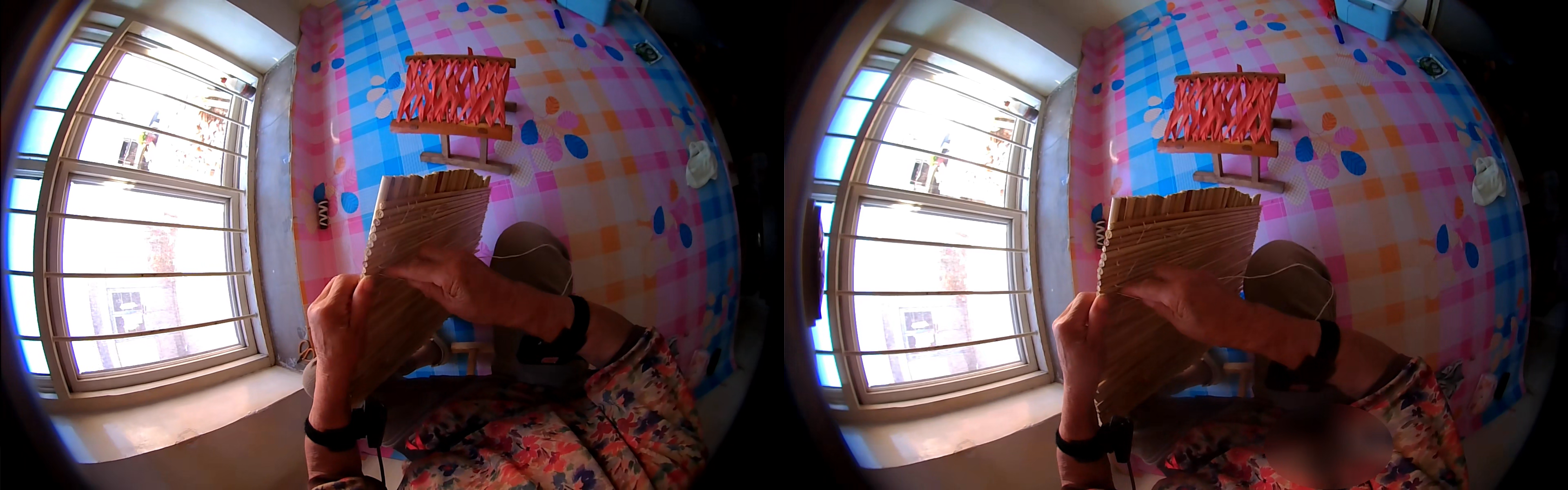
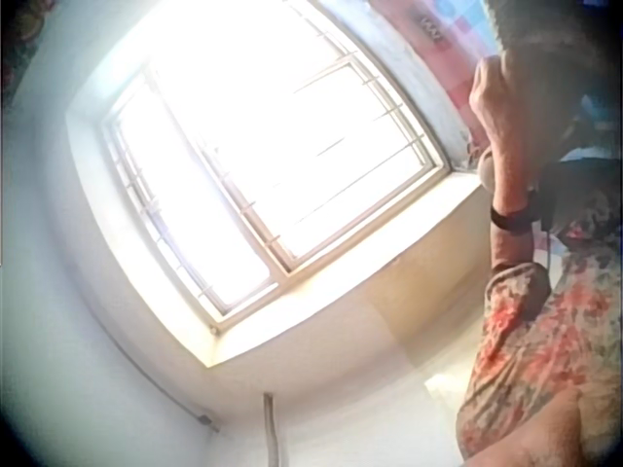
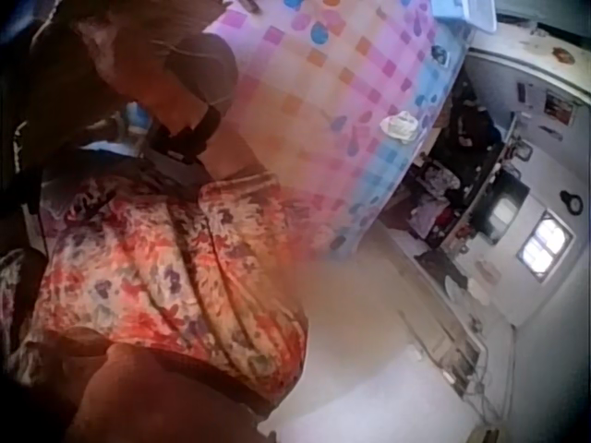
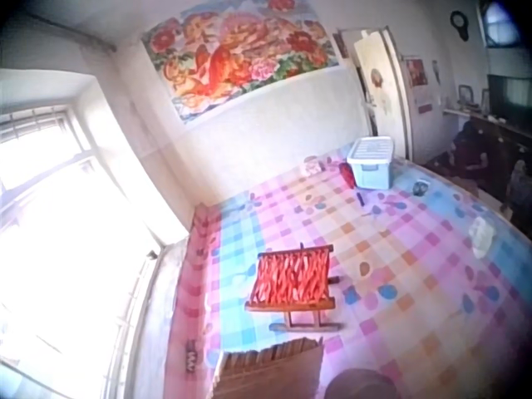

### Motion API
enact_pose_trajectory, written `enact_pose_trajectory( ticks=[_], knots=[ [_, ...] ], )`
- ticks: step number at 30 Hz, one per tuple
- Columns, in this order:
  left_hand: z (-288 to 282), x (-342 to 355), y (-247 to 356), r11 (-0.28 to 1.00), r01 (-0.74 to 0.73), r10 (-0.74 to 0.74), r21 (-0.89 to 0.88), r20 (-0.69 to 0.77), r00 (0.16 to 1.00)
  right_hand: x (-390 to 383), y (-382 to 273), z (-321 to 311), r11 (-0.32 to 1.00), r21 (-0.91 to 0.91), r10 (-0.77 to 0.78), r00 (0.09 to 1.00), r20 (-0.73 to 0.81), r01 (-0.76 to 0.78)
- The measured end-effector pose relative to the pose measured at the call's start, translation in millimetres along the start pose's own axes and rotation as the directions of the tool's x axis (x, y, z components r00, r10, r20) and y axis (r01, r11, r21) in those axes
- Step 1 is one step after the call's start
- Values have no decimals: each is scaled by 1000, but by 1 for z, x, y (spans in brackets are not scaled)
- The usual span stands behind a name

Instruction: The person sits on a colorful mat and weaves a bundle of bamboo sticks using white thread. They repeatedly wrap the thread around the sticks, pull it tight, and adjust the bundle to maintain alignment.

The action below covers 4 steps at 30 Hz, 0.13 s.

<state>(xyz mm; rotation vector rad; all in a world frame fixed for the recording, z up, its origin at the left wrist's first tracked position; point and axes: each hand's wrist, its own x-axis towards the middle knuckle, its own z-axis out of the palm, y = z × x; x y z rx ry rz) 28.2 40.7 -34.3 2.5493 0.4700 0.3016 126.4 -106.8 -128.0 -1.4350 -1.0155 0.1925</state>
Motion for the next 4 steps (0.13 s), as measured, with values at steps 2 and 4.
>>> enact_pose_trajectory(
  ticks=[2,4],
  knots=[
    [0,0,-1,1000,4,-4,-8,0,1000,0,0,-1,999,54,8,1000,3,-9],
    [0,-1,-4,1000,8,-8,-17,-2,1000,1,-3,-5,996,66,56,997,52,-59]
  ],
)
